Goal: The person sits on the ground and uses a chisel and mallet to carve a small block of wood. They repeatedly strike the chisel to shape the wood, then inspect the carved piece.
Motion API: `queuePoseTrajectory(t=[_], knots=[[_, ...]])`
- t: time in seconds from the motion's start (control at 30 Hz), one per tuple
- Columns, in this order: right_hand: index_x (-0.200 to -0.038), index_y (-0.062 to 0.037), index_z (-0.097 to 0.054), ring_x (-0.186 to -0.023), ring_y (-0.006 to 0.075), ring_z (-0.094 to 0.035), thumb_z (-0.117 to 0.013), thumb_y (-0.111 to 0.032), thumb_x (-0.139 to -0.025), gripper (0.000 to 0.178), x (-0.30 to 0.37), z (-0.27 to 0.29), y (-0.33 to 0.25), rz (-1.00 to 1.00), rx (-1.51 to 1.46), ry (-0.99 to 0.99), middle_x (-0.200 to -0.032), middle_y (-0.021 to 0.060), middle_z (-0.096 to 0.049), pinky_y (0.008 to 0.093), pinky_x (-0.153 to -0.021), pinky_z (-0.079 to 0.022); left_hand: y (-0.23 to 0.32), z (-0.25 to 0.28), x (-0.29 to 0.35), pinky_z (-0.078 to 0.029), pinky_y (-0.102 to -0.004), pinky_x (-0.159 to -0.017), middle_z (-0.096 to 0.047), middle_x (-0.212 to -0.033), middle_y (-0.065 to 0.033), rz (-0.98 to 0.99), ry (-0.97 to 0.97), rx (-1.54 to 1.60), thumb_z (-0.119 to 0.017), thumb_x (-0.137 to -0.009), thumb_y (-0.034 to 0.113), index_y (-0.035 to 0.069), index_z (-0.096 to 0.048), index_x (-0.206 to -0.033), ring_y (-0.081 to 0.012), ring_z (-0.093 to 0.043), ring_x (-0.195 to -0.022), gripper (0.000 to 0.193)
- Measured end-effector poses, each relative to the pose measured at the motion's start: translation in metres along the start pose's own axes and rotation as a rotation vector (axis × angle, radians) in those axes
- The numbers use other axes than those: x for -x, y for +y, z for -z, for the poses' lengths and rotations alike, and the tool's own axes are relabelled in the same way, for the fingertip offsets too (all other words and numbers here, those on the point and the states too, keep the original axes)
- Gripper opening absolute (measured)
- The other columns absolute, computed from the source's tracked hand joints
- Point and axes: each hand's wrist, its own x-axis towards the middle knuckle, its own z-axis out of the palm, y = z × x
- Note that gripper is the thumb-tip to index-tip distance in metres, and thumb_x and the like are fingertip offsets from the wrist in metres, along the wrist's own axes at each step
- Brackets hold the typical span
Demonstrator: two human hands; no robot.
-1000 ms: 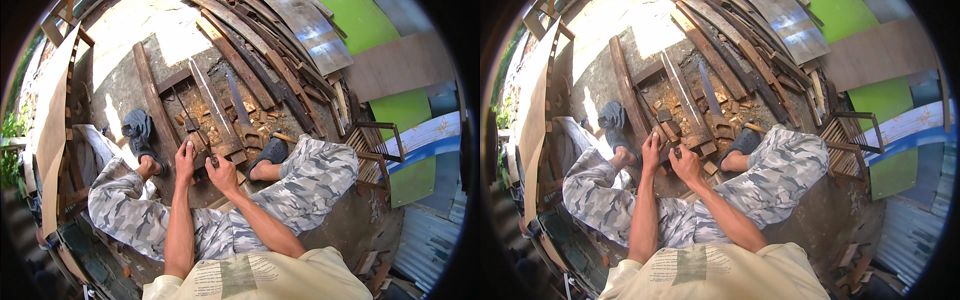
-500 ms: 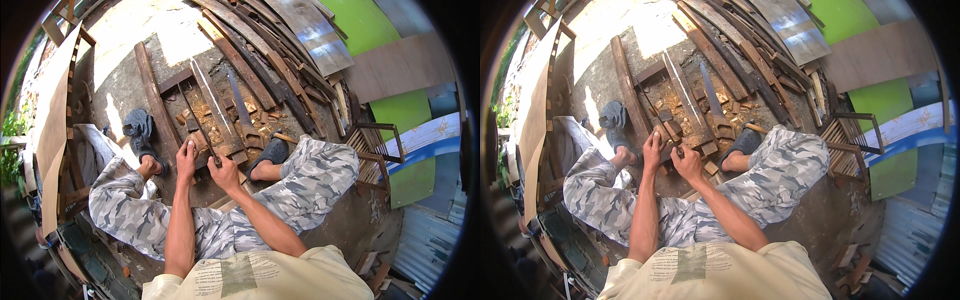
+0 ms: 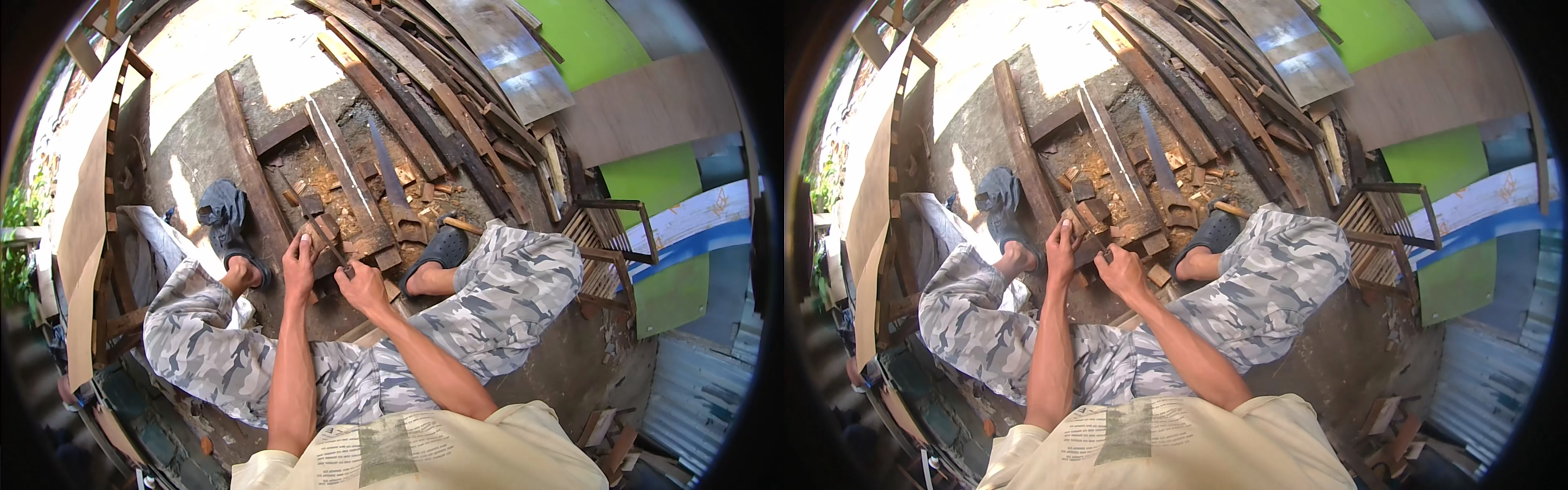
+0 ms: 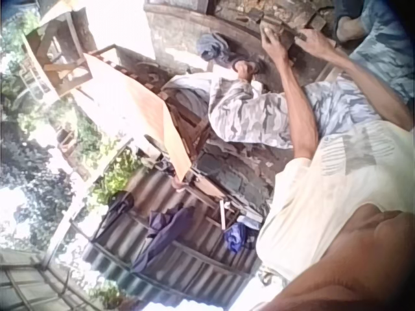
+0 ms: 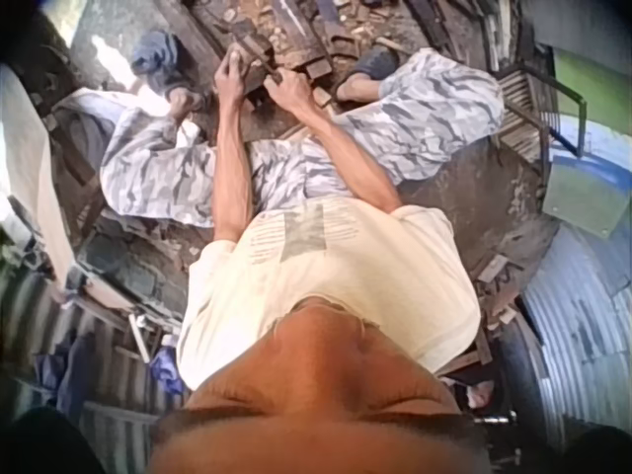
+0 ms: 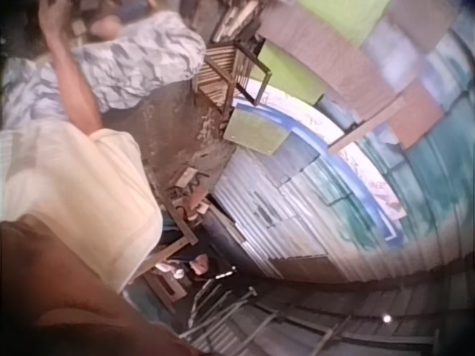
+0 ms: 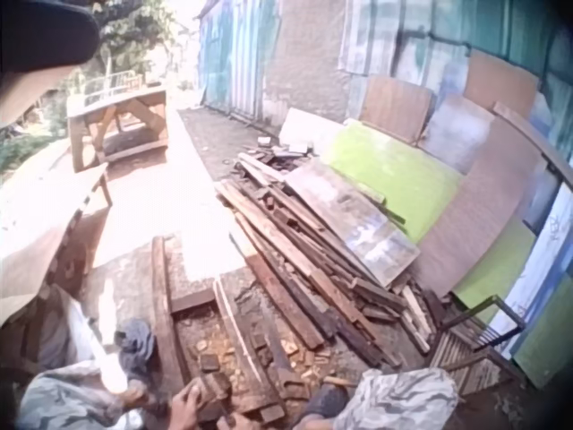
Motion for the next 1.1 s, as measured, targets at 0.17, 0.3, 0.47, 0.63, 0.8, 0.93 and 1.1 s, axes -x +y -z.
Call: queuePoseTrajectory(t=[0.17, 0.3, 0.47, 0.63, 0.8, 0.93, 1.1], knots=[[-0.086, 0.0051, -0.065, -0.072, 0.0443, -0.066, -0.065, -0.029, -0.088, 0.034, 0.004, 0.010, -0.025, 0.171, -0.194, 0.197, -0.072, 0.0268, -0.064, 0.0476, -0.066, -0.051, -0.002, 0.001, 0.000, -0.052, -0.0353, -0.099, -0.057, -0.131, -0.0152, 0.009, 0.001, 0.027, -0.054, -0.104, 0.032, -0.008, -0.045, -0.142, -0.0214, -0.059, -0.116, 0.056], [-0.087, 0.0028, -0.064, -0.073, 0.0455, -0.066, -0.065, -0.030, -0.087, 0.033, 0.001, 0.002, -0.008, 0.091, -0.075, 0.095, -0.073, 0.0264, -0.065, 0.0499, -0.066, -0.052, -0.002, -0.002, -0.001, -0.053, -0.0349, -0.097, -0.058, -0.129, -0.0138, -0.005, -0.010, 0.022, -0.054, -0.104, 0.031, -0.007, -0.046, -0.142, -0.0204, -0.060, -0.114, 0.054], [-0.086, 0.0047, -0.066, -0.069, 0.0446, -0.065, -0.066, -0.027, -0.087, 0.032, 0.007, 0.004, -0.016, 0.020, -0.093, 0.065, -0.068, 0.0267, -0.063, 0.0461, -0.061, -0.051, -0.003, 0.001, 0.001, -0.053, -0.0338, -0.096, -0.059, -0.126, -0.0120, -0.007, -0.003, 0.042, -0.054, -0.104, 0.030, -0.007, -0.047, -0.141, -0.0191, -0.060, -0.112, 0.053], [-0.088, 0.0040, -0.065, -0.070, 0.0450, -0.066, -0.066, -0.029, -0.087, 0.033, 0.004, 0.004, -0.015, 0.171, -0.180, 0.206, -0.068, 0.0270, -0.063, 0.0489, -0.063, -0.051, -0.004, 0.001, 0.001, -0.054, -0.0325, -0.094, -0.059, -0.124, -0.0108, -0.010, -0.014, 0.063, -0.055, -0.104, 0.030, -0.007, -0.048, -0.141, -0.0177, -0.061, -0.109, 0.053], [-0.090, 0.0030, -0.064, -0.069, 0.0441, -0.067, -0.064, -0.027, -0.089, 0.030, 0.000, -0.003, 0.007, -0.018, 0.042, 0.023, -0.067, 0.0263, -0.063, 0.0489, -0.062, -0.051, 0.001, 0.002, 0.001, -0.053, -0.0307, -0.092, -0.060, -0.122, -0.0099, -0.001, 0.011, 0.078, -0.056, -0.103, 0.031, -0.008, -0.048, -0.141, -0.0173, -0.061, -0.108, 0.054], [-0.090, 0.0044, -0.065, -0.073, 0.0453, -0.067, -0.064, -0.028, -0.089, 0.033, 0.002, 0.008, -0.021, 0.104, -0.176, 0.144, -0.074, 0.0278, -0.065, 0.0478, -0.067, -0.052, -0.002, 0.002, 0.003, -0.053, -0.0304, -0.092, -0.061, -0.122, -0.0100, 0.003, 0.007, 0.054, -0.056, -0.103, 0.032, -0.007, -0.048, -0.141, -0.0173, -0.061, -0.108, 0.055], [-0.095, 0.0045, -0.066, -0.074, 0.0442, -0.067, -0.064, -0.028, -0.089, 0.033, 0.000, -0.001, 0.001, 0.097, -0.117, 0.109, -0.075, 0.0270, -0.066, 0.0475, -0.067, -0.052, -0.005, -0.001, 0.001, -0.053, -0.0307, -0.092, -0.062, -0.120, -0.0088, -0.017, 0.021, 0.045, -0.057, -0.103, 0.031, -0.005, -0.050, -0.141, -0.0169, -0.061, -0.107, 0.053]])
